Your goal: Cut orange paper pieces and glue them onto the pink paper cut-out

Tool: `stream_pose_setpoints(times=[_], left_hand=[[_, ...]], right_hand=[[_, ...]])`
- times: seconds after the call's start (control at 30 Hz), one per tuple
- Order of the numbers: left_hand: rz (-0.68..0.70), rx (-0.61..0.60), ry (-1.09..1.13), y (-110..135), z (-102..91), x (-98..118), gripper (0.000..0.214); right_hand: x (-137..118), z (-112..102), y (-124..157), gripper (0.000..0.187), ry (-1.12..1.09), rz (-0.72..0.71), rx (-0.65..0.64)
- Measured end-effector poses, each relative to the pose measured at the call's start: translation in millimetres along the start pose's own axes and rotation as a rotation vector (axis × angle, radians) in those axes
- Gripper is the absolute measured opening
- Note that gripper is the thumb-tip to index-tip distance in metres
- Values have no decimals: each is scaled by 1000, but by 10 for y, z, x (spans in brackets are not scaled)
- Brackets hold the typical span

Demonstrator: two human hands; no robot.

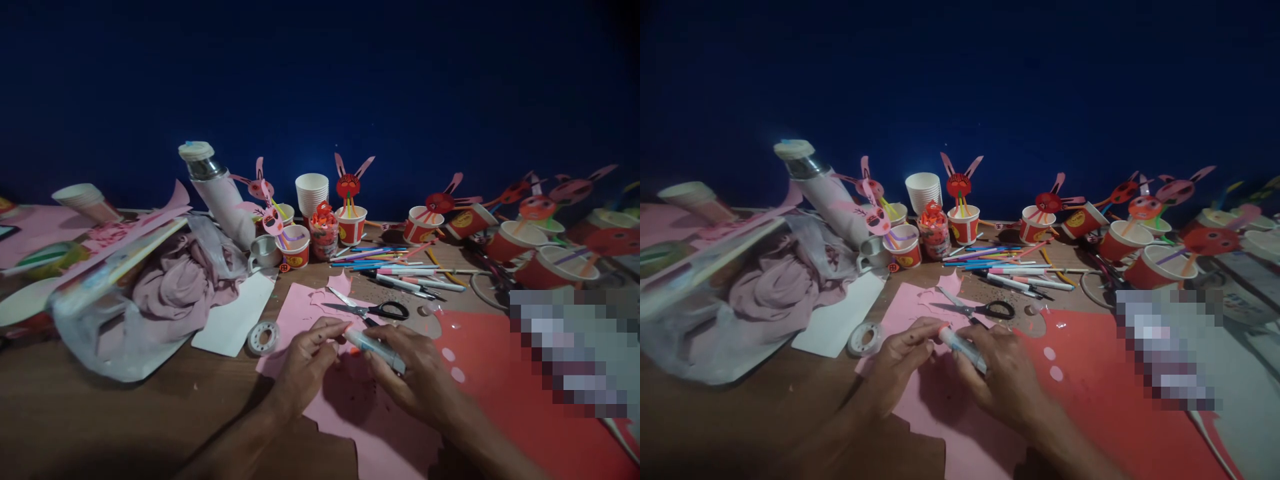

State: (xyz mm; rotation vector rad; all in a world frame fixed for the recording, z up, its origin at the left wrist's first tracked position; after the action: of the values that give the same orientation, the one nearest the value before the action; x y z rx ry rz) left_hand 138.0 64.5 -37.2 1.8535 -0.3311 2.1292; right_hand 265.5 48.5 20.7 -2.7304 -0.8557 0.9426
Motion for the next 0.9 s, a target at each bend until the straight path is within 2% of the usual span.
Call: stream_pose_setpoints(times=[0.13,0.27,0.37,0.63,0.9], left_hand=[[68,4,-149,4,12,83,32],[79,27,-258,8,17,95,31],[79,43,-243,6,-5,73,28],[-4,86,-22,5,-88,18,23],[154,156,-238,42,-86,113,19]], right_hand=[[-20,-57,-15,17,-29,-5,34],[21,-75,-26,16,-95,40,27],[81,-69,-25,15,-155,103,7],[178,-32,-25,16,-286,252,-42],[232,63,4,18,-421,352,-111]])
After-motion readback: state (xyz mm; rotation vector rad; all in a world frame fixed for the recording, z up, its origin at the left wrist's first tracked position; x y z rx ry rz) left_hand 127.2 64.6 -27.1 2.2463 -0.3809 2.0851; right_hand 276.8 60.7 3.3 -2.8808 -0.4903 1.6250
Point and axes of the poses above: each hand's wrist, its own y-axis away from the middle knuckle, its own z-axis out of the palm, x = y × z, the point moved 8 cm from there along -y, towards the middle knuckle, and after that the axes turned 8 degrees about -x, right-handed, at the moved point
